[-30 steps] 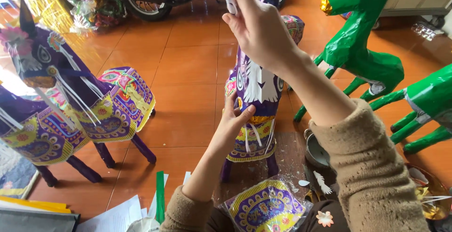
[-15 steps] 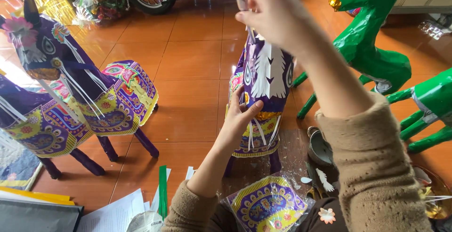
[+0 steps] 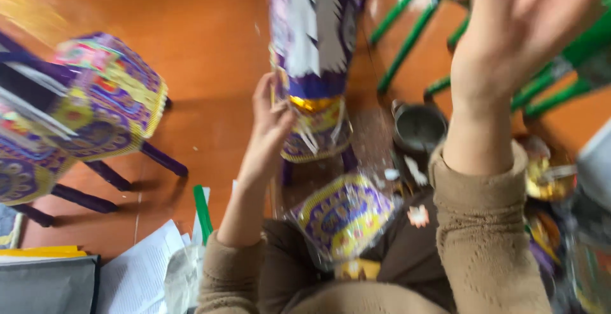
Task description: Applying glue to paper decorations and attaching them to a paper horse model.
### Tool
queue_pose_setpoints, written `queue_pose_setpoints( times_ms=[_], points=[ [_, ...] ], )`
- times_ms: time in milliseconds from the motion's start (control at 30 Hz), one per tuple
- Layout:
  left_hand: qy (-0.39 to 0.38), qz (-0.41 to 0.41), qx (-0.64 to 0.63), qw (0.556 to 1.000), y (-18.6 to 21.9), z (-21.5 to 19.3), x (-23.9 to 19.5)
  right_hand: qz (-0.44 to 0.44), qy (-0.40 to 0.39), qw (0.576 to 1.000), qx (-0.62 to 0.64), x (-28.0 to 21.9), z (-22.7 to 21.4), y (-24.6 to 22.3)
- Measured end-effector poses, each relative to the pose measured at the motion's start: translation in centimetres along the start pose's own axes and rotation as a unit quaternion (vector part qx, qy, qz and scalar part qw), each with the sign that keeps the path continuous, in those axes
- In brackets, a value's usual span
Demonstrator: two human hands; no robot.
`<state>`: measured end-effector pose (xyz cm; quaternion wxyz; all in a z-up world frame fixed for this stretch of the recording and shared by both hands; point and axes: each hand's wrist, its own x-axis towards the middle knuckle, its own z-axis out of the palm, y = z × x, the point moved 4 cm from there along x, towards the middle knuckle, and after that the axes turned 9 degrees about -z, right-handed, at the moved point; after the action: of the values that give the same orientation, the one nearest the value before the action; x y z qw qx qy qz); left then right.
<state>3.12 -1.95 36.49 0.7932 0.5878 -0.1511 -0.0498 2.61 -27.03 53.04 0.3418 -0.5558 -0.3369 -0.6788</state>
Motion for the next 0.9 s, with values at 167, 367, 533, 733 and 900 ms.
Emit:
queue_pose_setpoints(
  times_ms=[167, 367, 533, 733, 900],
  points=[
    [0.225, -0.267, -0.070, 0.935, -7.0, -3.2, -6.7, 0.184, -0.344, 0.917, -0.088, -19.7, -6.3, 1.6],
    [0.226, -0.447, 0.000, 0.866, -17.3, -0.2, -13.8, 0.467, -0.541, 0.698, -0.040, -55.8, -15.4, -1.3],
    [0.092, -0.477, 0.055, 0.873, -21.5, 3.1, -15.1, 0.634, -0.532, 0.558, -0.060, -49.2, -15.5, -1.3],
    [-0.002, -0.513, 0.161, 0.843, -25.2, 4.6, -15.0, 0.523, -0.328, 0.743, -0.259, -48.4, -27.0, -2.1],
    [-0.136, -0.520, 0.313, 0.783, -31.2, 5.1, -17.6, 0.632, -0.303, 0.596, -0.391, -48.6, -40.9, -5.9]
  ],
)
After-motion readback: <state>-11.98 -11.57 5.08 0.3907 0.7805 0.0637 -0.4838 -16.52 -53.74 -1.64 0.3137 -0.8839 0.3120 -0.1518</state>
